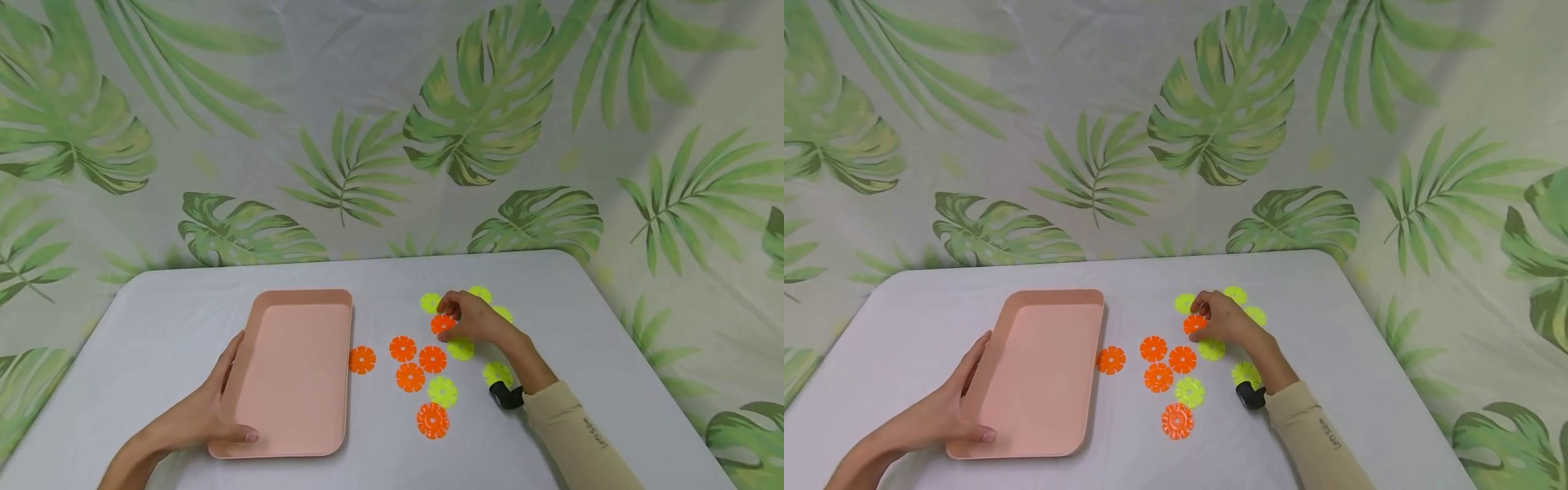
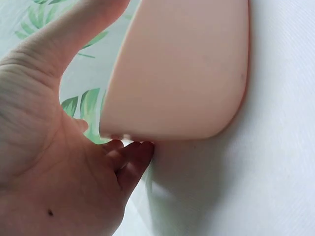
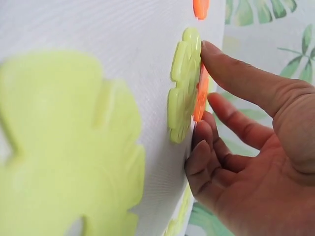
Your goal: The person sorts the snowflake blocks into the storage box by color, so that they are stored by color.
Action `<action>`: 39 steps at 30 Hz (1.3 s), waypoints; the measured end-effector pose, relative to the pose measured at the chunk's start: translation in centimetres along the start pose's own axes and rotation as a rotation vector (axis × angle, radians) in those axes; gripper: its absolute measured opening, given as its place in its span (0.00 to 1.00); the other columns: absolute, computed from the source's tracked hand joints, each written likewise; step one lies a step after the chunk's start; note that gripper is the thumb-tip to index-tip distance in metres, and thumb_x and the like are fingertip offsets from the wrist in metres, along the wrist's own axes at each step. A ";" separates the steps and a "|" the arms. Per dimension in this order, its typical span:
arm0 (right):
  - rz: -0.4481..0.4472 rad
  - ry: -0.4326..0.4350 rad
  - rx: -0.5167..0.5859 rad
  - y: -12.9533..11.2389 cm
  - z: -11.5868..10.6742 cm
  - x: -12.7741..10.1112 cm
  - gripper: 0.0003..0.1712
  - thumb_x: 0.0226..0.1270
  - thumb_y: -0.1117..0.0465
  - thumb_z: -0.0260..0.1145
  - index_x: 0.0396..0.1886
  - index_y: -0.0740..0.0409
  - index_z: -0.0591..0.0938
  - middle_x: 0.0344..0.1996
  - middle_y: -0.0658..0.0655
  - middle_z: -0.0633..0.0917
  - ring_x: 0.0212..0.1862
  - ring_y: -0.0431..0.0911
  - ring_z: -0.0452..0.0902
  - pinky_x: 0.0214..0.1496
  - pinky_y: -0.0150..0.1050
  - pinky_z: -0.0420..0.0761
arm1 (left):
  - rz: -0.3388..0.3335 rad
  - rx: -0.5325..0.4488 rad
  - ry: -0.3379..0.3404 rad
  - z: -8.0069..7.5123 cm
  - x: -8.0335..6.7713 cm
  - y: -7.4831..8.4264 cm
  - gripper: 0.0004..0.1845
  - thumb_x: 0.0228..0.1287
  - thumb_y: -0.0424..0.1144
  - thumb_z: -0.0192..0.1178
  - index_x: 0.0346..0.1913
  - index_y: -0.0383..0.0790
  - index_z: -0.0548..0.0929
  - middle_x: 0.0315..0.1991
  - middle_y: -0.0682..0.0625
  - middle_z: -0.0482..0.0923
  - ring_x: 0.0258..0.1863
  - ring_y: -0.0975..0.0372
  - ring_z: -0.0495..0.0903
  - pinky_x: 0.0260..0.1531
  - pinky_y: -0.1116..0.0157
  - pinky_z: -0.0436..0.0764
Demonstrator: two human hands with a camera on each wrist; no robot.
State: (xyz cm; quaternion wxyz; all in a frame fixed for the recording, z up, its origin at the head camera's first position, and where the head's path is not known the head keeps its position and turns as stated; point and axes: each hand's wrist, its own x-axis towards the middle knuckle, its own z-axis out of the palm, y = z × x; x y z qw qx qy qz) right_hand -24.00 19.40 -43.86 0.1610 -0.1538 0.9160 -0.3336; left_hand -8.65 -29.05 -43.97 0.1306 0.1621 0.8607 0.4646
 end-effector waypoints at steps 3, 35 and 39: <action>0.021 -0.001 -0.001 -0.1 0.0 0.1 0.24 0.60 0.62 0.80 0.53 0.62 0.81 0.46 0.60 0.83 0.49 0.51 0.77 0.57 0.47 0.79 | 0.023 -0.018 -0.014 0.1 -0.3 -0.3 0.78 0.47 0.37 0.81 0.84 0.59 0.25 0.85 0.35 0.34 0.65 0.89 0.56 0.57 0.82 0.65; 0.000 0.072 0.029 -0.1 0.4 0.3 0.20 0.63 0.58 0.78 0.54 0.53 0.84 0.45 0.57 0.81 0.46 0.51 0.73 0.46 0.40 0.75 | 0.132 0.083 0.004 0.8 -1.6 -0.6 0.81 0.43 0.42 0.84 0.84 0.46 0.26 0.82 0.23 0.37 0.70 0.95 0.44 0.60 0.91 0.48; 0.000 0.067 0.173 0.0 0.7 0.6 0.20 0.66 0.61 0.76 0.56 0.54 0.83 0.42 0.59 0.79 0.36 0.48 0.78 0.38 0.35 0.78 | 0.127 0.095 0.022 0.8 -1.6 -0.5 0.81 0.42 0.42 0.85 0.85 0.46 0.27 0.82 0.24 0.37 0.69 0.94 0.44 0.60 0.91 0.48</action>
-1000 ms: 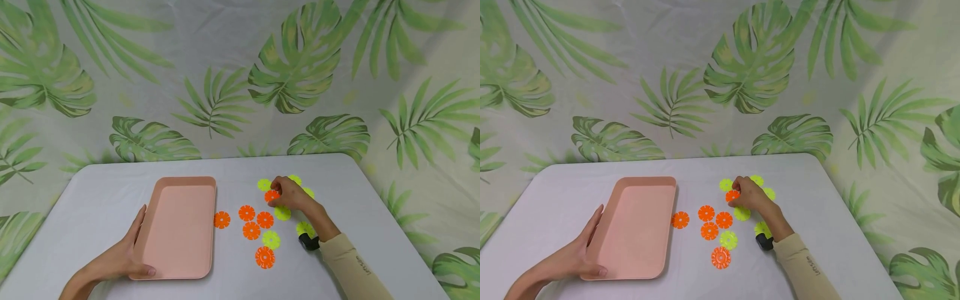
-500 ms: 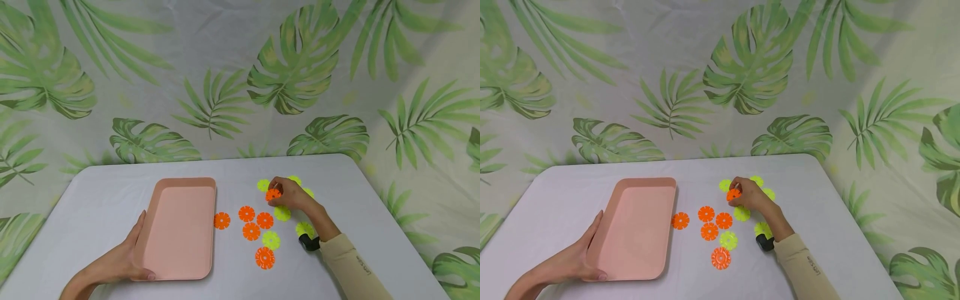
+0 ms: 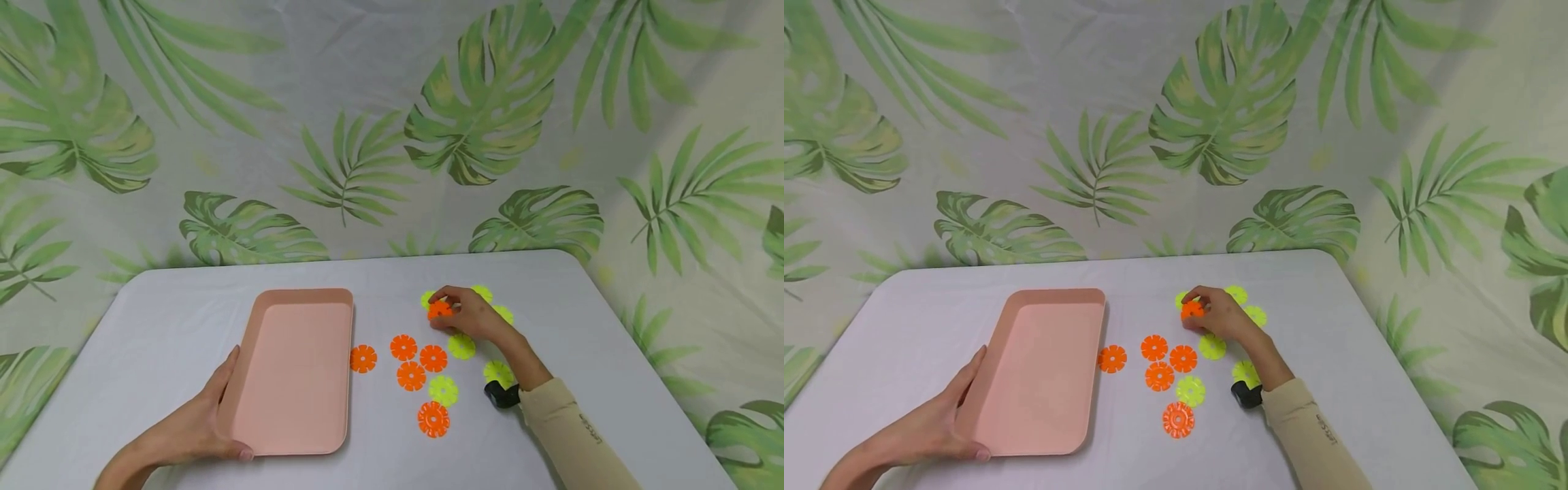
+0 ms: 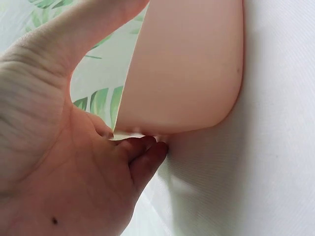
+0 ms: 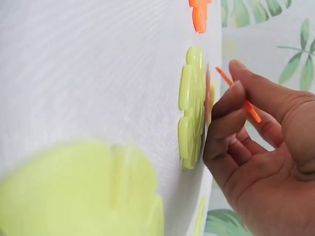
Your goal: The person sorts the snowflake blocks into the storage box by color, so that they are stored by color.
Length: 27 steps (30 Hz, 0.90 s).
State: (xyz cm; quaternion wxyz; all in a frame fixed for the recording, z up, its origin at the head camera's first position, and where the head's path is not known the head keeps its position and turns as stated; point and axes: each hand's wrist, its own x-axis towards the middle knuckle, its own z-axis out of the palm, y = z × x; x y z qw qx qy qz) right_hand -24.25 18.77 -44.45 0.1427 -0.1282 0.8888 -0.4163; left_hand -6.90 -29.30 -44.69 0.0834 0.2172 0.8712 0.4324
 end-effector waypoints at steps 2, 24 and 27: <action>-0.001 -0.010 0.083 0.0 0.1 0.2 0.19 0.70 0.63 0.72 0.58 0.55 0.82 0.41 0.59 0.78 0.32 0.47 0.81 0.36 0.34 0.82 | -0.008 0.003 0.009 0.0 0.0 0.1 0.81 0.42 0.42 0.85 0.85 0.46 0.28 0.82 0.25 0.38 0.69 0.93 0.45 0.60 0.91 0.49; -0.113 0.064 0.219 -2.8 0.8 1.8 0.18 0.74 0.63 0.67 0.61 0.54 0.83 0.33 0.57 0.80 0.37 0.63 0.77 0.40 0.42 0.78 | -0.050 0.035 0.009 -0.2 0.0 0.1 0.78 0.45 0.42 0.84 0.85 0.45 0.31 0.83 0.30 0.45 0.66 0.89 0.54 0.59 0.85 0.61; -0.104 0.049 0.244 -3.0 0.9 1.9 0.19 0.73 0.61 0.69 0.61 0.52 0.83 0.37 0.59 0.82 0.40 0.64 0.81 0.45 0.44 0.83 | -0.044 0.027 0.006 -0.3 0.1 0.1 0.78 0.45 0.42 0.84 0.85 0.47 0.31 0.83 0.29 0.45 0.66 0.88 0.54 0.59 0.86 0.60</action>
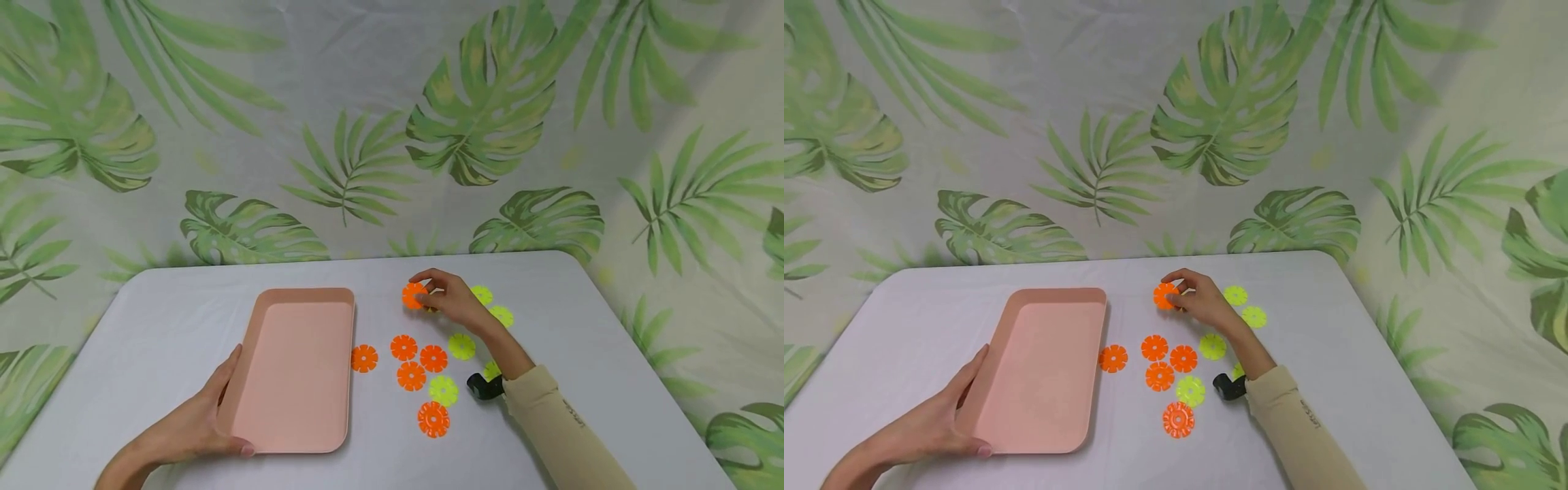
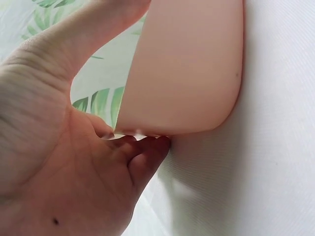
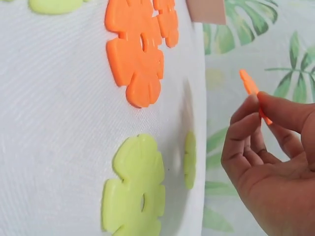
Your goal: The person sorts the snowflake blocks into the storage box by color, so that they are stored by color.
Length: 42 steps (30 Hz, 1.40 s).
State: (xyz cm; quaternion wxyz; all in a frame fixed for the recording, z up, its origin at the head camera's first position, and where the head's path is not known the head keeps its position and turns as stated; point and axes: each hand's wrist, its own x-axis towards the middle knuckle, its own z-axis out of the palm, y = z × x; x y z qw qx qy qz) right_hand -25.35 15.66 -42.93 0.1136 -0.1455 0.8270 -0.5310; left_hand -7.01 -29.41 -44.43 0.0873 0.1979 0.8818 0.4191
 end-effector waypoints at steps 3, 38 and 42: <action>0.007 -0.013 0.020 -0.2 0.1 0.2 0.19 0.73 0.61 0.70 0.61 0.53 0.83 0.39 0.61 0.83 0.42 0.64 0.85 0.49 0.46 0.86 | -0.007 -0.013 -0.006 -0.1 0.1 0.0 0.78 0.45 0.42 0.84 0.85 0.47 0.31 0.83 0.29 0.44 0.66 0.88 0.54 0.59 0.86 0.59; -0.045 -0.159 0.091 -3.1 4.1 2.6 0.16 0.73 0.68 0.65 0.58 0.59 0.83 0.37 0.58 0.83 0.43 0.67 0.87 0.49 0.46 0.89 | -0.041 -0.022 -0.040 -0.3 -0.1 0.2 0.77 0.47 0.41 0.82 0.85 0.52 0.30 0.84 0.33 0.40 0.67 0.95 0.46 0.58 0.84 0.61; -0.057 -0.172 0.093 -3.2 4.6 2.7 0.16 0.73 0.68 0.65 0.59 0.59 0.82 0.38 0.58 0.83 0.43 0.68 0.86 0.48 0.46 0.89 | -0.047 -0.020 -0.042 -0.3 0.0 0.3 0.76 0.48 0.41 0.82 0.85 0.53 0.30 0.84 0.33 0.41 0.67 0.93 0.49 0.58 0.83 0.64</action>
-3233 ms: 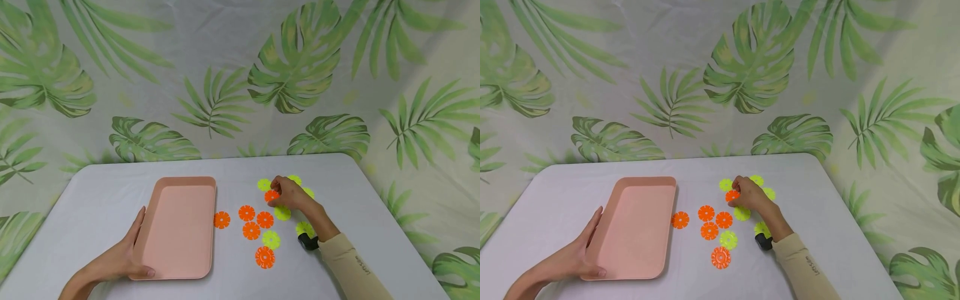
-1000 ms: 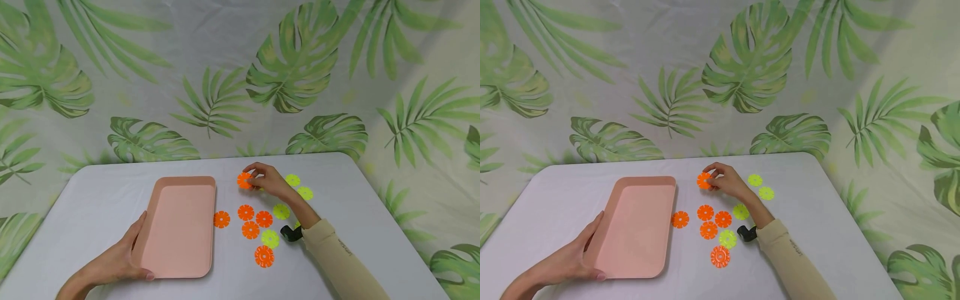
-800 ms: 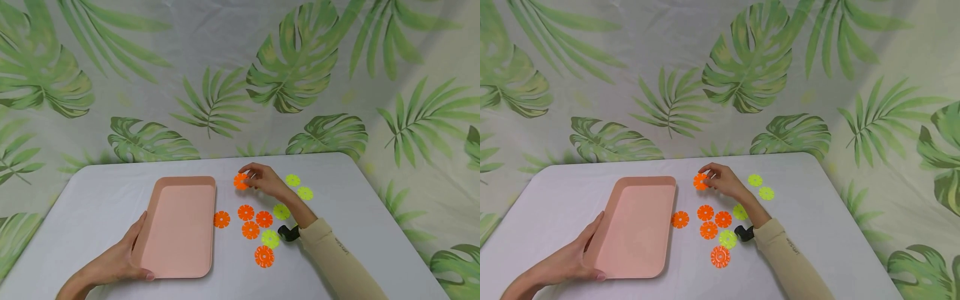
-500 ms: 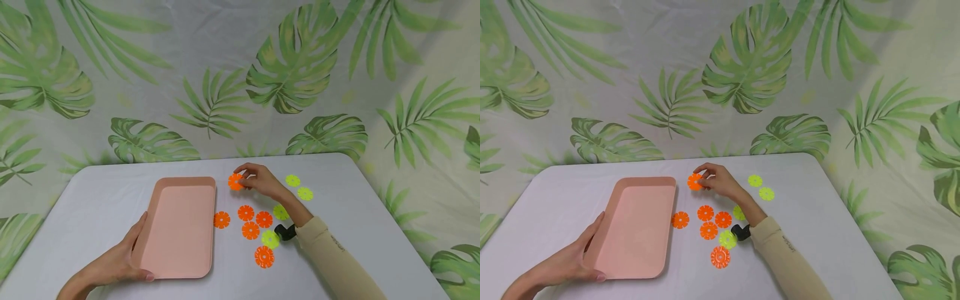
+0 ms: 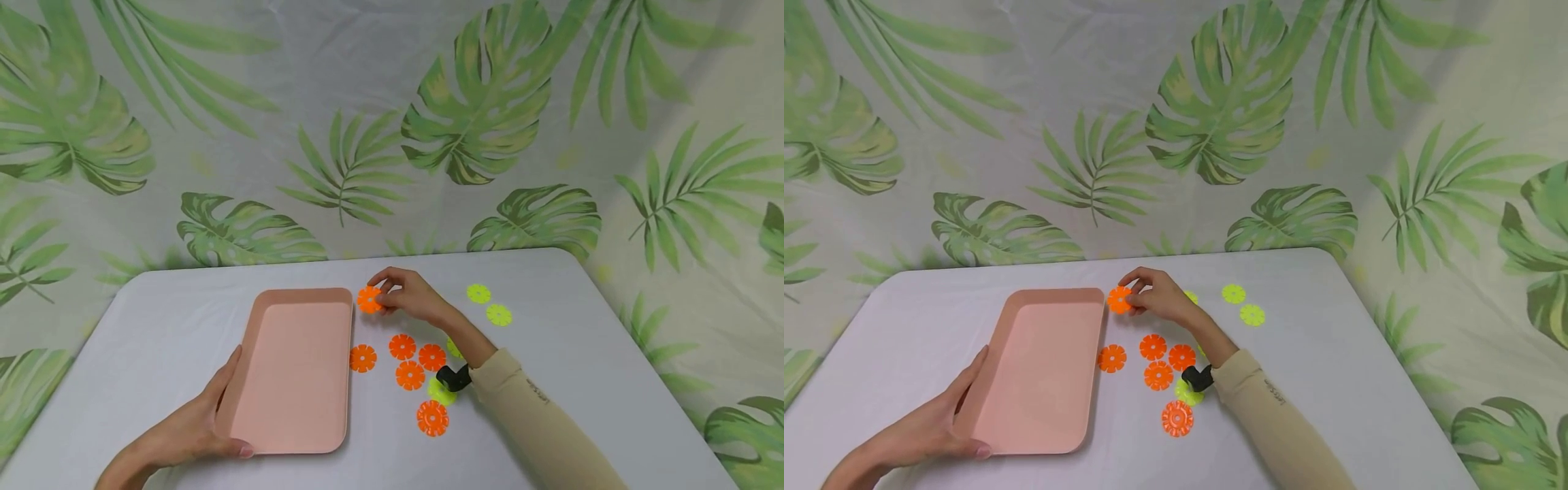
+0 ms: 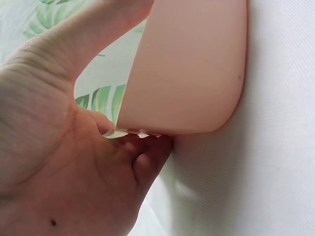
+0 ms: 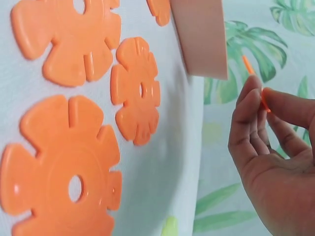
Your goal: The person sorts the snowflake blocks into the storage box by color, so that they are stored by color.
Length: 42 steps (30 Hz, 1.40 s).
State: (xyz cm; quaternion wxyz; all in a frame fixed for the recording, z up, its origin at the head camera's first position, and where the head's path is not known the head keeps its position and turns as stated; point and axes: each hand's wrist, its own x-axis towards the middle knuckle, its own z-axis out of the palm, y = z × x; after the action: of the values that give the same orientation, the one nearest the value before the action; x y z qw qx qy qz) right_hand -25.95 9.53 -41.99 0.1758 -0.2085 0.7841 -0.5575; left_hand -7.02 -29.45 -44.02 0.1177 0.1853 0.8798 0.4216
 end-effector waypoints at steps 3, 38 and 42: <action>-0.011 -0.006 -0.005 -0.1 0.4 0.2 0.17 0.73 0.67 0.64 0.59 0.58 0.82 0.38 0.58 0.83 0.42 0.65 0.86 0.48 0.45 0.88 | -0.008 -0.009 -0.005 0.0 0.0 0.0 0.76 0.48 0.41 0.82 0.85 0.53 0.30 0.84 0.33 0.42 0.66 0.91 0.51 0.57 0.82 0.65; -0.081 -0.052 -0.091 -0.4 4.4 3.1 0.14 0.70 0.66 0.70 0.53 0.53 0.90 0.46 0.57 0.88 0.33 0.59 0.75 0.35 0.35 0.76 | -0.026 -0.053 -0.022 0.1 -0.1 -0.3 0.74 0.51 0.40 0.80 0.85 0.58 0.30 0.85 0.35 0.40 0.67 0.85 0.57 0.56 0.78 0.69; -0.061 -0.040 -0.136 -0.1 4.9 3.4 0.13 0.69 0.65 0.71 0.51 0.53 0.91 0.44 0.55 0.89 0.28 0.47 0.74 0.30 0.32 0.74 | -0.028 -0.062 -0.023 0.2 -0.2 -0.4 0.74 0.50 0.40 0.80 0.85 0.57 0.30 0.85 0.35 0.40 0.67 0.86 0.56 0.56 0.79 0.68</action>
State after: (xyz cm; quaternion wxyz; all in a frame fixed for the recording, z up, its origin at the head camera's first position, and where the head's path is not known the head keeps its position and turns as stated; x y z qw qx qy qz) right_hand -26.31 3.80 -43.60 0.1600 -0.2549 0.8098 -0.5036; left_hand -6.86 -29.62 -44.45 0.1392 0.1742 0.8674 0.4448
